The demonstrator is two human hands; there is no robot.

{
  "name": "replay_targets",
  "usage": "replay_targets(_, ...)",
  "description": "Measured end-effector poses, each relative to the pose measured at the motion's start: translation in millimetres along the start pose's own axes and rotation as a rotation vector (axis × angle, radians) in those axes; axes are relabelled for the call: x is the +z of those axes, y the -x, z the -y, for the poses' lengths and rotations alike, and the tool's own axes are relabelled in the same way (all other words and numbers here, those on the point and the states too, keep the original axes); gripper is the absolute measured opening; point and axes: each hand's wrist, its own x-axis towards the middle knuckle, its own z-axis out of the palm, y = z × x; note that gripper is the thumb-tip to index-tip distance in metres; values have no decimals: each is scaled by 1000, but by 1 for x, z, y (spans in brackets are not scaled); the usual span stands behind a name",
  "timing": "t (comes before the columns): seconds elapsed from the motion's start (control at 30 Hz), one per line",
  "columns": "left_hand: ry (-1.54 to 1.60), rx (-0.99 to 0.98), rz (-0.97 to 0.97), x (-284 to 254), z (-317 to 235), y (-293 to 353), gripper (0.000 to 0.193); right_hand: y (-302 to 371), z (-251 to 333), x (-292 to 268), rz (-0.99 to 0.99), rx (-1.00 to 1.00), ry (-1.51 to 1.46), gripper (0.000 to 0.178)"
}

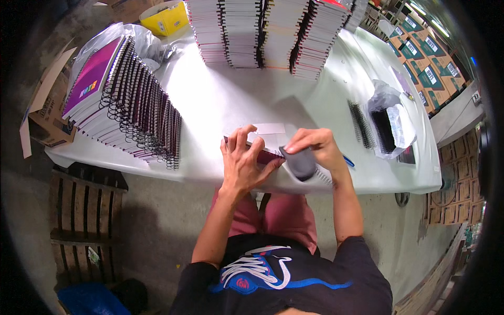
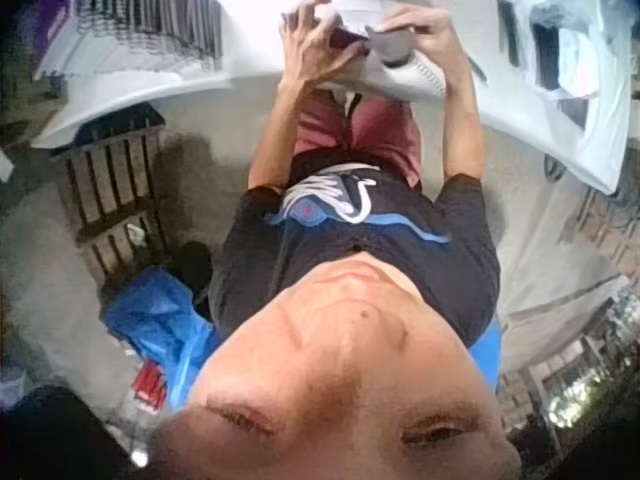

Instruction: The person assembles spiral notebooks by cutting the ends of the wire bindings with pliers, stacking the notebooks, and then trimming the excess wire from the entire stack.

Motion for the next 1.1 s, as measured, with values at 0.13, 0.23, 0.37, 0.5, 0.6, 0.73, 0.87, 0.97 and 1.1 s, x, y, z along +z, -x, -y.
replay_targets(0.13,24,-6,-108,-6,-6,-6,47,-7,-8,1,-186,162,413,32)
replay_targets(0.23,96,-48,-169,-4,-2,-5,48,-3,-1,6,-106,23,-174,35)
replay_targets(0.37,198,-49,-157,3,9,-1,49,-12,1,12,-116,161,368,36)
replay_targets(0.5,348,-62,-187,9,11,-6,54,-4,-8,6,-62,34,-165,37)
replay_targets(0.6,420,-100,-175,12,18,-9,59,-13,-5,10,-83,149,215,39)
replay_targets(0.73,326,-45,-244,14,15,-5,61,-10,-11,7,-102,73,27,39)
replay_targets(0.87,432,-133,-206,20,31,-5,85,-20,-6,19,-45,147,198,38)
replay_targets(0.97,520,-129,-291,23,30,-9,91,-23,-7,12,-111,159,212,38)
replay_targets(1.1,782,-383,-168,27,33,-9,101,-26,0,21,32,61,189,41)
